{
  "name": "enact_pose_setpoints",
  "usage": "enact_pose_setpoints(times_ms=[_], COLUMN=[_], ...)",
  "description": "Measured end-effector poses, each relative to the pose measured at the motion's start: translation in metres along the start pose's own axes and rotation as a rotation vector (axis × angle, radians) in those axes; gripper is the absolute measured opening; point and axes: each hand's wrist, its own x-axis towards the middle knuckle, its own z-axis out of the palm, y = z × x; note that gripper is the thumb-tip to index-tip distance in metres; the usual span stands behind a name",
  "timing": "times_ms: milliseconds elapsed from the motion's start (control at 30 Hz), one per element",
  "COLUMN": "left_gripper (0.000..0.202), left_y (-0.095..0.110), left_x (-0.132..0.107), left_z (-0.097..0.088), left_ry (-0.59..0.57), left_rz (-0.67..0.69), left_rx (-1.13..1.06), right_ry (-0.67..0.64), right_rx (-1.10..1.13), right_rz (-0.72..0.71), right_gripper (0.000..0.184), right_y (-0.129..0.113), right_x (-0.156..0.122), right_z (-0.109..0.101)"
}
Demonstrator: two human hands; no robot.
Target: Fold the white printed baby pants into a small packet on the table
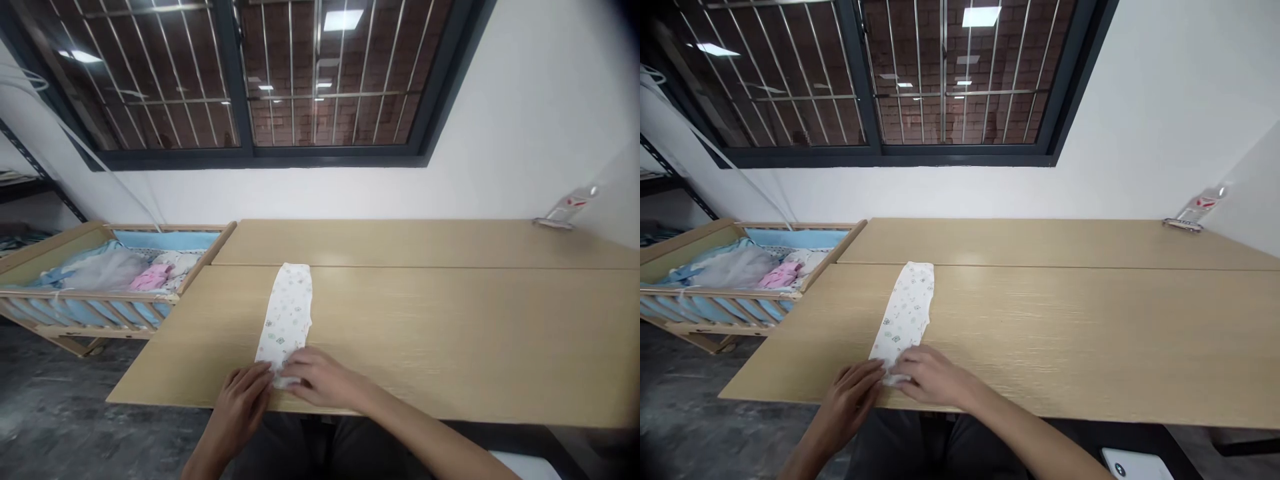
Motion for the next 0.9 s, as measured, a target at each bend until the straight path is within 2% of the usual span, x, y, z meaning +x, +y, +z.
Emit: enact_pose_setpoints(times_ms=[200, 367, 467, 567, 700, 900], left_gripper=[0.038, 0.040, 0.044, 0.039, 0.033, 0.038], left_y=[-0.002, -0.002, -0.003, -0.003, 0.000, 0.004], left_x=[-0.009, -0.015, -0.020, -0.023, -0.022, -0.023], left_z=[0.001, 0.000, 0.004, 0.008, 0.007, 0.005], left_ry=[-0.041, -0.070, -0.046, 0.014, 0.075, 0.035], left_rz=[0.073, 0.104, 0.146, 0.188, 0.221, 0.229], left_rx=[0.064, 0.100, 0.097, 0.078, 0.014, -0.215], right_ry=[0.038, 0.075, 0.093, 0.121, 0.158, 0.238], right_rx=[-0.062, -0.025, 0.003, -0.014, -0.057, -0.019], right_rz=[0.031, 0.091, 0.105, 0.124, 0.151, 0.147], right_gripper=[0.039, 0.039, 0.039, 0.039, 0.040, 0.032], right_y=[-0.022, -0.028, -0.032, -0.035, -0.036, -0.044], right_x=[-0.028, -0.036, -0.040, -0.048, -0.057, -0.063], right_z=[0.011, 0.015, 0.016, 0.020, 0.028, 0.027])
